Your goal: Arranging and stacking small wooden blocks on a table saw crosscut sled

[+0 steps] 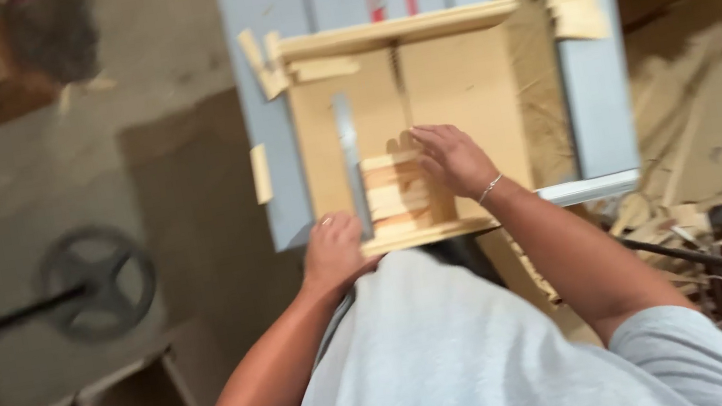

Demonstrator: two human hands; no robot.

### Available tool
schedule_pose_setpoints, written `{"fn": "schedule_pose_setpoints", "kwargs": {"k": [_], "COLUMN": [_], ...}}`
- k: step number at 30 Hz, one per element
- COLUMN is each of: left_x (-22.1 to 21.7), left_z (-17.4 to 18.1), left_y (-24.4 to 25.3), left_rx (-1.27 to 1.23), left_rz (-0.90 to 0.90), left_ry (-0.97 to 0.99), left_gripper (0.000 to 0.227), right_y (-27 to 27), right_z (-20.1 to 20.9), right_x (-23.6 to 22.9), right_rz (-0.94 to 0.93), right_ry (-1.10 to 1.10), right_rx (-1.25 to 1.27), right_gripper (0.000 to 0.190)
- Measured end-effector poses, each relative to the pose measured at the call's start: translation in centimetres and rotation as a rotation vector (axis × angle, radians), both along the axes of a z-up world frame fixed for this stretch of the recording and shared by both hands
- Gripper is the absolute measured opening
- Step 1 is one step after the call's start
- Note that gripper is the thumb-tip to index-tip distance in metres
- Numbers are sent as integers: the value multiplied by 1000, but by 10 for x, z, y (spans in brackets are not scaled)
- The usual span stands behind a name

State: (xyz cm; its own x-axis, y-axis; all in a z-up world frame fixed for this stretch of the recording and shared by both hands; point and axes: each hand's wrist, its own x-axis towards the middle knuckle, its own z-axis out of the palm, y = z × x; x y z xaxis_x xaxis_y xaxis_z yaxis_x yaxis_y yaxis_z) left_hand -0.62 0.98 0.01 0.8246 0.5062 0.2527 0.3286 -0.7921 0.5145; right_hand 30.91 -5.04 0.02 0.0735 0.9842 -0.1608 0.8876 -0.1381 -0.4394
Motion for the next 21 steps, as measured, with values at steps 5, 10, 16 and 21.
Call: {"fn": "schedule_pose_setpoints", "kwargs": {"k": [5, 10, 16, 21], "left_x": [3, 9, 15, 13], "left_z": [11, 2, 9, 0], "left_y": [-2, -7, -10, -11], "left_rx": [-13, 89, 113, 98], "left_rz": [52, 122, 147, 126], "left_ry": [138, 135, 209, 253], "left_gripper": [61, 62, 61, 61], "right_y": [-20, -37, -6, 8], "right_z": [-8, -37, -23, -13], "right_x": [117, 261, 335, 335], "right_rz": [-330, -413, -351, -253], "right_ry": [-114, -412, -525, -492], "right_rx": [333, 66, -357, -197], "right_gripper": [25, 56, 82, 85]}}
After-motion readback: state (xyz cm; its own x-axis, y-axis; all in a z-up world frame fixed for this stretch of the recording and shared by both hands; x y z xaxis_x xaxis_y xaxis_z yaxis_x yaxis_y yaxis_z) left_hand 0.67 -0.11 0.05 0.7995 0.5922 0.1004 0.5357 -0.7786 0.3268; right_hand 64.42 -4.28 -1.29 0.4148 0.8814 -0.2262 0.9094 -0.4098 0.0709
